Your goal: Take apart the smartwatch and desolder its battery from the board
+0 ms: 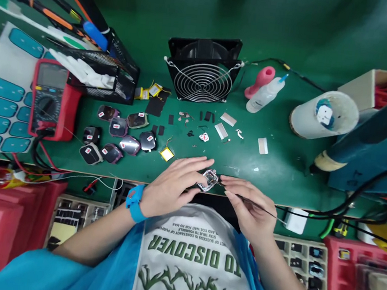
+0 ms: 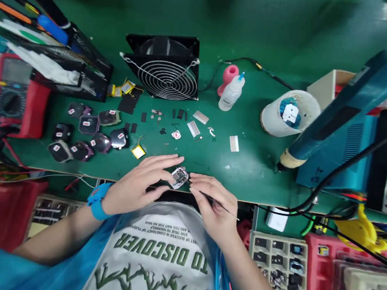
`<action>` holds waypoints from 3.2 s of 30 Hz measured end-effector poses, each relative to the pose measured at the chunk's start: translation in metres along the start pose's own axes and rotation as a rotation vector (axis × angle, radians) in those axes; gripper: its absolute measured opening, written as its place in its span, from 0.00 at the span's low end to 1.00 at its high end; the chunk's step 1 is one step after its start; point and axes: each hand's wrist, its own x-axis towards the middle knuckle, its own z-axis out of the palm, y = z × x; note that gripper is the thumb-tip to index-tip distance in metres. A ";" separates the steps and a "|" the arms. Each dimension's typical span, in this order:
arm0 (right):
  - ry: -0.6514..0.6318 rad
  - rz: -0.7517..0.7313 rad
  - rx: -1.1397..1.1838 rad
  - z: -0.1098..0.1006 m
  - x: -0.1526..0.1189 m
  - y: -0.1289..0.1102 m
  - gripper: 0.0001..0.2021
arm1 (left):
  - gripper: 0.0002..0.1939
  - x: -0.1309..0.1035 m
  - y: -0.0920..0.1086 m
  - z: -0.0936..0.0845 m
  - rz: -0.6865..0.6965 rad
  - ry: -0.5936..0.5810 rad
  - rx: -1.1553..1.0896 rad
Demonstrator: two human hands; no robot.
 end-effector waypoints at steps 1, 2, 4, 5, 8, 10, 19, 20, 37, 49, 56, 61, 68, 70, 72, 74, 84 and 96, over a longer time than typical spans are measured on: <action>0.005 0.009 0.002 -0.002 0.001 -0.001 0.14 | 0.06 -0.001 0.002 0.003 -0.027 0.046 0.026; -0.002 0.020 0.002 -0.004 0.003 -0.003 0.13 | 0.10 -0.002 0.003 0.007 -0.051 0.099 0.067; -0.035 0.038 0.016 -0.011 0.009 -0.005 0.12 | 0.14 -0.003 0.005 0.014 -0.046 0.173 0.146; -0.057 0.047 0.030 -0.015 0.014 -0.005 0.11 | 0.12 -0.002 0.005 0.016 -0.015 0.178 0.166; -0.142 0.085 0.059 -0.026 0.032 -0.003 0.07 | 0.08 0.000 0.001 0.014 0.095 0.104 0.145; -0.234 0.116 0.035 -0.030 0.042 -0.002 0.04 | 0.10 0.001 -0.003 0.009 0.135 0.049 0.135; -0.436 0.082 -0.104 -0.034 0.050 -0.005 0.03 | 0.09 0.005 -0.015 0.010 0.194 0.023 0.087; -0.435 0.084 -0.113 -0.035 0.049 -0.006 0.03 | 0.08 0.006 -0.015 0.010 0.187 0.022 0.073; -0.315 0.273 0.119 -0.036 0.043 -0.004 0.02 | 0.07 0.007 -0.013 0.011 0.172 0.049 0.037; 0.006 -0.056 -0.213 0.003 -0.002 -0.011 0.12 | 0.06 0.003 -0.004 0.020 0.097 0.187 0.125; 0.039 -0.011 -0.218 0.003 0.000 -0.011 0.10 | 0.06 0.003 -0.004 0.019 0.091 0.179 0.129; 0.094 0.161 -0.117 0.003 0.001 -0.009 0.07 | 0.05 0.003 -0.005 0.019 0.092 0.174 0.118; 0.147 0.211 -0.078 0.001 0.002 -0.008 0.06 | 0.06 0.004 -0.005 0.018 0.110 0.169 0.110; 0.093 0.186 -0.058 -0.005 0.000 -0.008 0.06 | 0.06 0.005 -0.005 0.017 0.107 0.161 0.115; -0.009 0.116 -0.044 -0.012 -0.002 -0.007 0.08 | 0.06 0.006 -0.004 0.017 0.098 0.153 0.101; -0.103 0.024 -0.075 -0.016 -0.007 -0.005 0.10 | 0.04 0.007 -0.004 0.017 0.078 0.148 0.068; -0.084 -0.174 -0.221 -0.010 -0.024 0.005 0.18 | 0.04 0.007 -0.006 0.019 0.102 0.158 0.105; 0.018 0.138 -0.063 -0.009 -0.015 -0.004 0.08 | 0.05 0.008 -0.004 0.017 0.082 0.142 0.059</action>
